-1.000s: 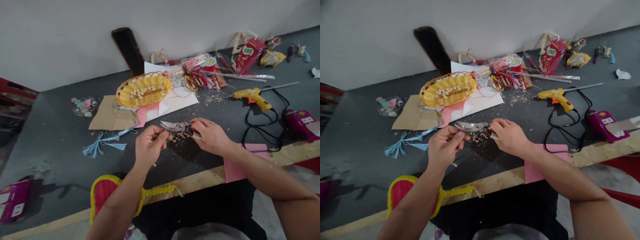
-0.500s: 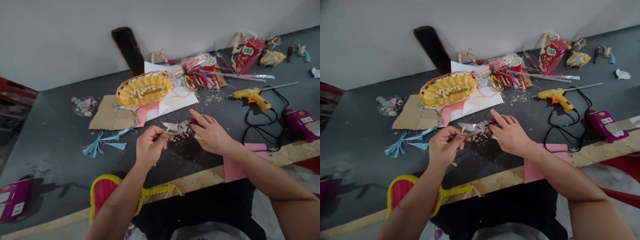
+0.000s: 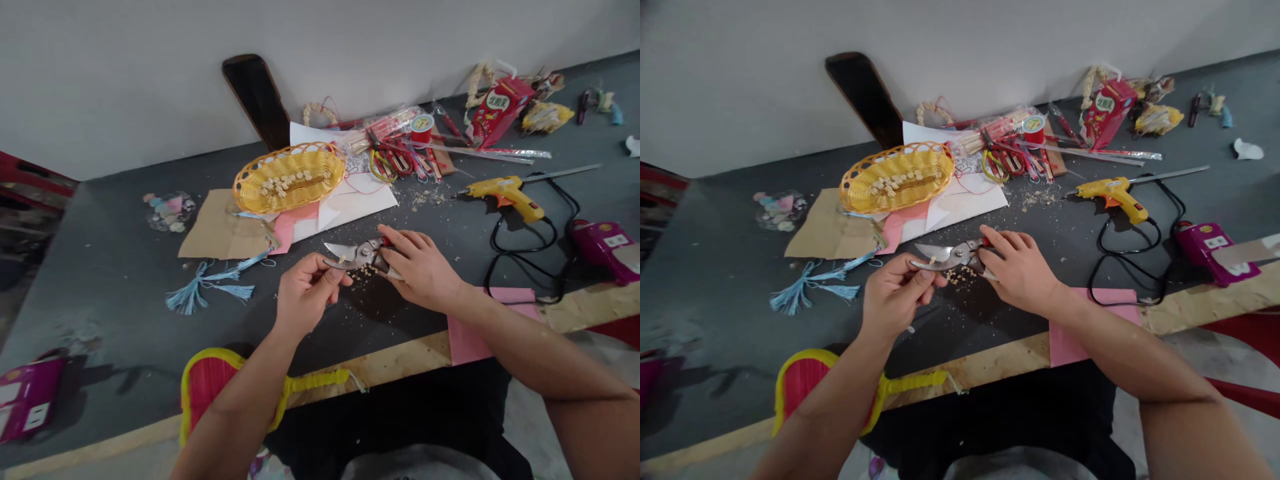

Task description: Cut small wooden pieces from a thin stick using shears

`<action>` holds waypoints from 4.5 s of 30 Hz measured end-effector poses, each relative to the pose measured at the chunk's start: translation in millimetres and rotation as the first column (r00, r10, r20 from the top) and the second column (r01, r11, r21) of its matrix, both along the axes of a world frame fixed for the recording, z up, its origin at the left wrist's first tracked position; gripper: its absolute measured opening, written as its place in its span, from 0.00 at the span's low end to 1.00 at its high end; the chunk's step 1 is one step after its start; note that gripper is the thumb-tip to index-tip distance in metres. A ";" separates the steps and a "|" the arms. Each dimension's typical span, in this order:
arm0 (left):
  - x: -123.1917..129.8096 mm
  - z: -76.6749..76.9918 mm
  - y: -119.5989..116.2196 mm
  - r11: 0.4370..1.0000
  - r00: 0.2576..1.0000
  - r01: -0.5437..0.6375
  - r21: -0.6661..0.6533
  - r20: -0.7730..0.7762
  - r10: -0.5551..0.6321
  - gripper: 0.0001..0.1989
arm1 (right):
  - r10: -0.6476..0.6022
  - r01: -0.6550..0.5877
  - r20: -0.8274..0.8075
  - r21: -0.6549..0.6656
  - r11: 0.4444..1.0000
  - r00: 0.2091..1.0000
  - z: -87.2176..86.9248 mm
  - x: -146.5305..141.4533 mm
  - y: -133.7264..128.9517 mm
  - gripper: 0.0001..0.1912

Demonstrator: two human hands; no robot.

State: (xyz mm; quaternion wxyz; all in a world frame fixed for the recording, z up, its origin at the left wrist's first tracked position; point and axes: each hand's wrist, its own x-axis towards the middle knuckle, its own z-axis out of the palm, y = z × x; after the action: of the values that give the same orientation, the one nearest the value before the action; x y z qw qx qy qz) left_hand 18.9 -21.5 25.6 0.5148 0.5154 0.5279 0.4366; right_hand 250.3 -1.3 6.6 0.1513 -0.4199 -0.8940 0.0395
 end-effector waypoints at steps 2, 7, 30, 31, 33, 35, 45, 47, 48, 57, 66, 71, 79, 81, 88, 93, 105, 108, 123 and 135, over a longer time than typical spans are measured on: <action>-0.3 -0.6 0.0 1.000 1.000 0.003 0.007 -0.008 -0.003 0.13 | 0.000 0.000 -0.008 0.000 1.000 1.000 -0.2 -0.3 -0.2 0.16; 0.5 -0.2 -0.2 1.000 0.998 0.016 0.023 -0.059 -0.014 0.13 | -0.008 0.008 -0.018 -0.001 1.000 1.000 1.1 -1.7 -0.4 0.15; 0.0 -6.6 -10.8 0.990 0.984 -0.026 0.141 -0.169 0.050 0.11 | -0.089 0.089 0.003 -0.121 0.989 0.996 5.9 -13.1 -6.0 0.35; -0.1 -7.1 -10.5 0.991 0.988 -0.023 0.134 -0.151 0.043 0.11 | -0.088 0.088 0.005 -0.126 0.988 0.996 6.2 -13.0 -6.0 0.36; -0.2 -7.4 -9.5 0.994 0.994 -0.015 0.109 -0.102 0.026 0.11 | -0.087 0.087 0.009 -0.136 0.987 0.996 7.2 -12.5 -5.7 0.36; 0.1 -6.2 -7.8 0.998 1.000 0.002 0.056 -0.021 0.000 0.11 | -0.085 0.086 0.009 -0.145 0.986 0.996 7.9 -11.4 -5.1 0.36; 1.4 2.2 2.8 0.974 0.932 0.166 -0.152 0.346 -0.104 0.14 | -0.047 0.044 -0.022 -0.140 0.989 0.999 5.8 -7.1 -2.2 0.36; 0.2 0.8 3.3 0.987 0.963 0.125 -0.103 0.251 -0.095 0.13 | -0.069 0.066 -0.022 -0.122 0.990 0.997 5.8 -8.5 -1.9 0.37; 0.0 0.3 3.4 0.993 0.979 0.097 -0.069 0.185 -0.083 0.13 | -0.081 0.078 -0.023 -0.113 0.990 0.996 5.4 -9.3 -1.8 0.37; 2.5 0.3 -0.5 0.987 0.990 -0.064 0.148 -0.119 0.082 0.09 | -0.081 0.069 -0.158 -0.082 0.994 0.984 -6.4 -9.4 1.6 0.12; 1.9 -0.3 0.0 1.000 0.988 -0.018 -0.004 0.155 0.018 0.11 | -0.017 0.016 -0.026 -0.033 0.999 1.000 1.7 -7.6 -2.5 0.15; 3.3 8.2 5.2 0.983 0.926 0.084 -0.165 0.376 -0.016 0.15 | 0.021 -0.021 -0.027 0.009 1.000 0.999 3.4 -6.2 -2.9 0.16; -0.6 11.6 7.2 0.932 0.882 0.221 -0.288 0.467 -0.065 0.16 | 0.062 -0.067 -0.078 -0.056 0.996 0.995 1.1 -6.8 -0.9 0.12; 0.5 11.4 6.7 0.934 0.890 0.206 -0.290 0.452 -0.056 0.16 | 0.050 -0.055 -0.084 -0.059 0.997 0.995 0.8 -7.4 -1.1 0.09; 3.4 10.0 7.1 0.948 0.912 0.161 -0.275 0.409 -0.036 0.17 | 0.042 -0.044 -0.047 -0.050 0.998 0.998 -0.5 -5.9 -1.7 0.09; 1.8 7.4 6.5 0.961 0.915 0.166 -0.220 0.397 -0.068 0.16 | 0.097 -0.102 -0.085 -0.051 0.993 0.992 -2.5 -0.3 0.9 0.09; -2.9 -2.2 6.2 0.990 0.975 0.113 -0.084 0.200 -0.094 0.13 | 0.076 -0.084 -0.089 -0.088 0.993 0.993 1.1 1.0 4.4 0.10; -3.8 -5.9 4.2 0.996 0.993 0.078 -0.046 0.087 -0.074 0.14 | 0.034 -0.037 -0.032 -0.078 0.996 0.999 3.7 -2.7 2.8 0.12; 1.1 5.8 4.1 0.983 0.966 0.091 -0.161 0.255 -0.047 0.16 | -0.008 -0.009 -0.208 -0.081 0.997 0.978 -1.2 -9.6 -2.0 0.20; -1.7 0.8 2.4 0.986 0.971 0.116 -0.120 0.221 -0.087 0.14 | -0.054 0.040 -0.064 -0.203 0.978 0.996 3.9 -13.0 -4.5 0.36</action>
State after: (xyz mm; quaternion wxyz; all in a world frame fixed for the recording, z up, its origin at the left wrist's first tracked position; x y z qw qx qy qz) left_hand 17.2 -19.1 26.5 0.6238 0.4562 0.4696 0.4269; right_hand 237.3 -5.8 10.5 0.1398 -0.4526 -0.8694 0.1406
